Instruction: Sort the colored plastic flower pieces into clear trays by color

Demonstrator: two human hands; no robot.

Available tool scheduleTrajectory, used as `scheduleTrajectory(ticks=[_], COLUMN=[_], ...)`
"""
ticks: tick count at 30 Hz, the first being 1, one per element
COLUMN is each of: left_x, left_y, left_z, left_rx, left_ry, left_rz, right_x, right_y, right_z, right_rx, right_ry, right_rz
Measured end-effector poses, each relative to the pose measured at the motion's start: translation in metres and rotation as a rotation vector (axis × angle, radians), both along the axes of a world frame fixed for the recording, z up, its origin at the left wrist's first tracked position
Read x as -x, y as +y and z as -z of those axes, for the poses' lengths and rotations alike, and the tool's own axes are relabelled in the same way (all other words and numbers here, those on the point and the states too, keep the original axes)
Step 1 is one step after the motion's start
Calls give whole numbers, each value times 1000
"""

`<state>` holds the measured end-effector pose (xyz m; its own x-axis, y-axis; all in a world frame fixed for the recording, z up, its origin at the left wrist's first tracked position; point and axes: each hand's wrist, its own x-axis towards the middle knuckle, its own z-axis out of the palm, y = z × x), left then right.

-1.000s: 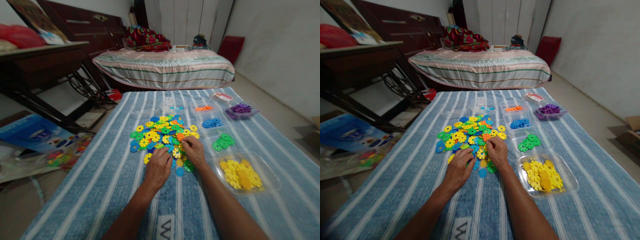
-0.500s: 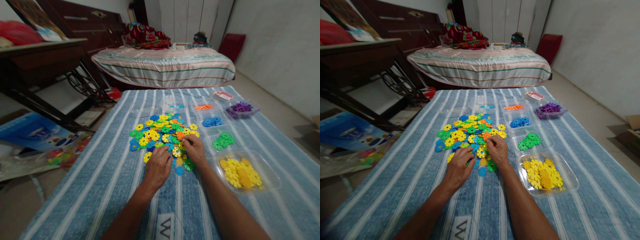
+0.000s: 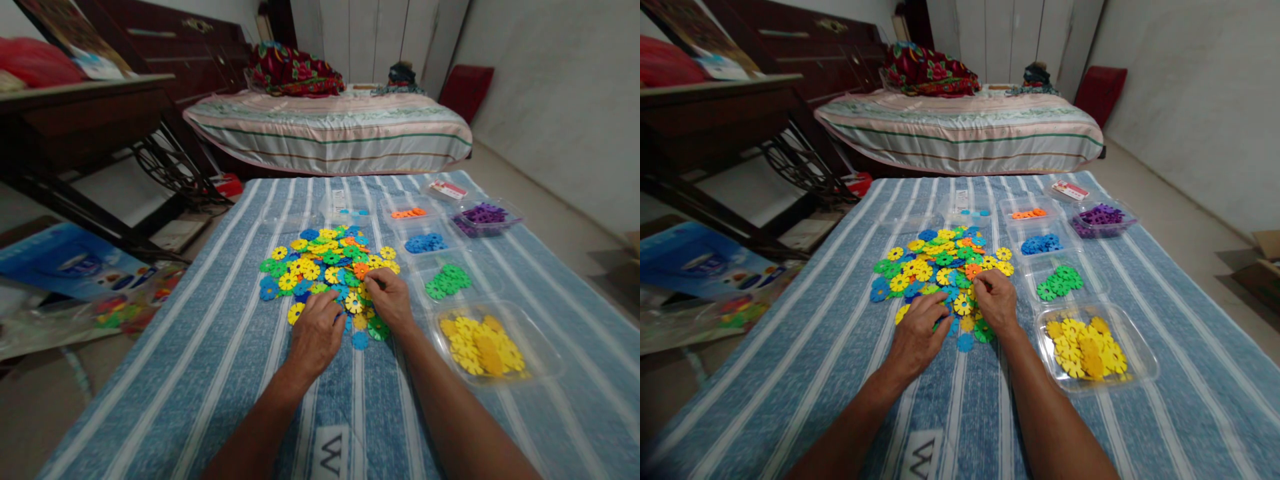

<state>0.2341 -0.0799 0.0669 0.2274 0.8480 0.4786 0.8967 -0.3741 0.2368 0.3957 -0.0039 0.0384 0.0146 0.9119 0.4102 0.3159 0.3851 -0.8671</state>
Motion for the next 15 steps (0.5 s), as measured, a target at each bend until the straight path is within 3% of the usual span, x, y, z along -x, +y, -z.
scheduleTrajectory(ticks=[15], left_x=[1], left_y=[0], left_z=[0], left_rx=[4], left_ry=[3], left_rz=[-5], right_x=[0], right_y=[0], right_z=[-1], right_rx=[8], right_ry=[0], right_rz=[-11])
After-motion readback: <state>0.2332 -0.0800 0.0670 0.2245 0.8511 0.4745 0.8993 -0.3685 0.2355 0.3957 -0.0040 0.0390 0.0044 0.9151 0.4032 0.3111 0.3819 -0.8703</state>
